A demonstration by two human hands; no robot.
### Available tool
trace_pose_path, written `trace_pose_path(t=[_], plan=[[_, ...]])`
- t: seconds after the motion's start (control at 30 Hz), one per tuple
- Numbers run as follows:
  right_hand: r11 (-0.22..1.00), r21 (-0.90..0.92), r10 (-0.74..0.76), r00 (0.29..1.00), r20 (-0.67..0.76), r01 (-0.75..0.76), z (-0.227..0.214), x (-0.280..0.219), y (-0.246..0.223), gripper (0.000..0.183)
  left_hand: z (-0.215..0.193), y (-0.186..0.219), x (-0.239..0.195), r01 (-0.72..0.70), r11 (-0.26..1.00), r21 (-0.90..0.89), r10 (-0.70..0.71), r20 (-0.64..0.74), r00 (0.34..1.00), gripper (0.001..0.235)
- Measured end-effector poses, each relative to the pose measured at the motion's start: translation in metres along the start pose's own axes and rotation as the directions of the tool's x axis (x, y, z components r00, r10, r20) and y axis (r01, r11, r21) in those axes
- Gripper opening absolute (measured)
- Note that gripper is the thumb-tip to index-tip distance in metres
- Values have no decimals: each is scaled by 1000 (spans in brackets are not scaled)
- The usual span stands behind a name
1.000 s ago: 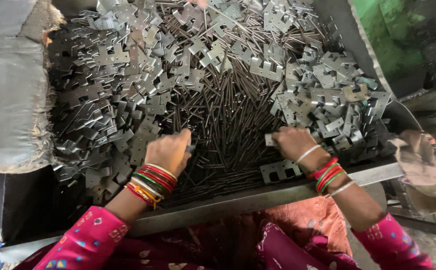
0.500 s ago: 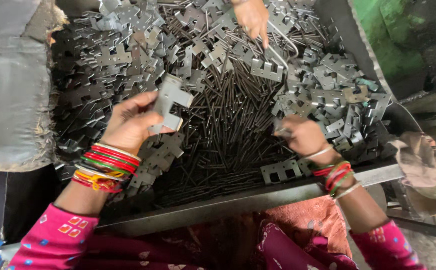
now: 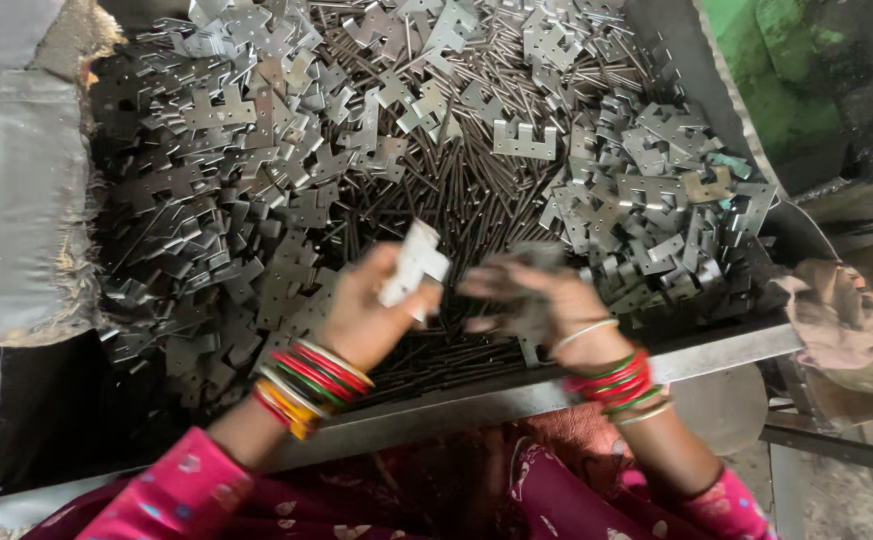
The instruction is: The person sorts small metal hinge plates and pins from a large tray by hand, picking up individual components and organizing them within the workspace.
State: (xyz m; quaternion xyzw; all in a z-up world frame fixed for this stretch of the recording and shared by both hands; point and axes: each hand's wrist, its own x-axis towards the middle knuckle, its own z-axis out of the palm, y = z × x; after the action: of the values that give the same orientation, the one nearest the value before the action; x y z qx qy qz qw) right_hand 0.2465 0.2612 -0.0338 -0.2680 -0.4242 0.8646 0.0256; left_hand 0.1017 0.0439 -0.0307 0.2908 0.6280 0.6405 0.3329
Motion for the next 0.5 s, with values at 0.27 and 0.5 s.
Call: trace_pose_path(t=[0.27, 0.5], plan=[[960, -246, -69, 967, 244, 131, 28, 2, 45, 60, -12, 10, -14, -42, 716, 697, 171, -116, 978, 23], [-438, -883, -533, 840, 103, -170, -81, 9, -26, 47, -231, 93, -15, 446, -145, 883, 545, -305, 781, 22]])
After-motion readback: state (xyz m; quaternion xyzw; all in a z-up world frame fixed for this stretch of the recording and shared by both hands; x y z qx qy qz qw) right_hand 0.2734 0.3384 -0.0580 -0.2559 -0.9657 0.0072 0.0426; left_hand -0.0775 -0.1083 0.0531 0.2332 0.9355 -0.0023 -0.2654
